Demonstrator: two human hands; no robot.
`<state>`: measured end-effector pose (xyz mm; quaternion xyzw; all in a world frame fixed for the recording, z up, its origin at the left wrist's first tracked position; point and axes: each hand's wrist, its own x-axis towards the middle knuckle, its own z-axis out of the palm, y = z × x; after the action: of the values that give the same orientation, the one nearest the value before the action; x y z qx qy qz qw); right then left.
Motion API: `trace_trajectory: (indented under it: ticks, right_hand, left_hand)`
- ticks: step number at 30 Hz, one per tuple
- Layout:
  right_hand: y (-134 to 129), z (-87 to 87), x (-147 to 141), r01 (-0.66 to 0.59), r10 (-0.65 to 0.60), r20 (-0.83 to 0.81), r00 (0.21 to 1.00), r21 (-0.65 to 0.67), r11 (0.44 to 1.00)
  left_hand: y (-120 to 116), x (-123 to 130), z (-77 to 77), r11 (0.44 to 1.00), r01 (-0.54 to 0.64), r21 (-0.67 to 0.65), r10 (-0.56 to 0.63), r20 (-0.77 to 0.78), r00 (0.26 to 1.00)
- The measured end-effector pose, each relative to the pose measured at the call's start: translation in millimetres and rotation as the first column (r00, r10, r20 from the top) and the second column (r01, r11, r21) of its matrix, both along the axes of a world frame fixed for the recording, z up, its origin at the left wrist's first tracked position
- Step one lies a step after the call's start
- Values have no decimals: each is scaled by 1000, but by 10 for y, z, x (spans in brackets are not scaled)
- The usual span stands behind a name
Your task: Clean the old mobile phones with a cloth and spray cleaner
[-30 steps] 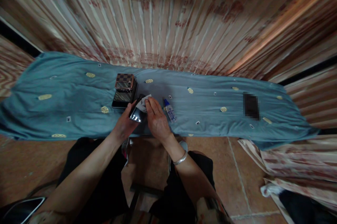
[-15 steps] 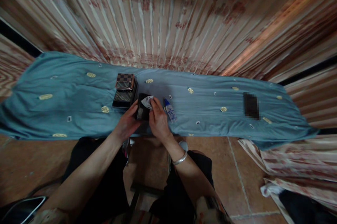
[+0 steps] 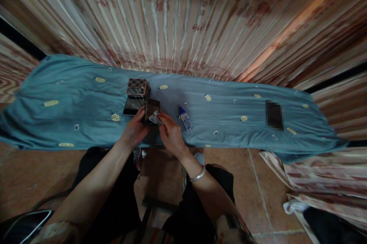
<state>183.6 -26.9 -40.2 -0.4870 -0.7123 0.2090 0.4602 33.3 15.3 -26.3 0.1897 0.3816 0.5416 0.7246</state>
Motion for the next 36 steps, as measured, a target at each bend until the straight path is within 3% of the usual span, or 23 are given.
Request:
trace_trajectory:
  ticks: [13, 21, 29, 36]
  right_hand:
    - [-109, 173, -6, 8, -9, 23, 1000, 28, 1000]
    - [-27, 182, -5, 25, -39, 113, 993, 119, 993]
    - [19, 142, 117, 29, -51, 176, 983, 127, 992]
    - [-9, 149, 108, 8, -40, 162, 986, 191, 981]
  left_hand:
    - [15, 67, 96, 1000, -3, -27, 4, 60, 998]
    - [-9, 197, 61, 983, -72, -169, 88, 93, 992]
    - [23, 187, 75, 998, -7, -57, 15, 143, 990]
    - [10, 184, 29, 996, 58, -74, -48, 136, 990]
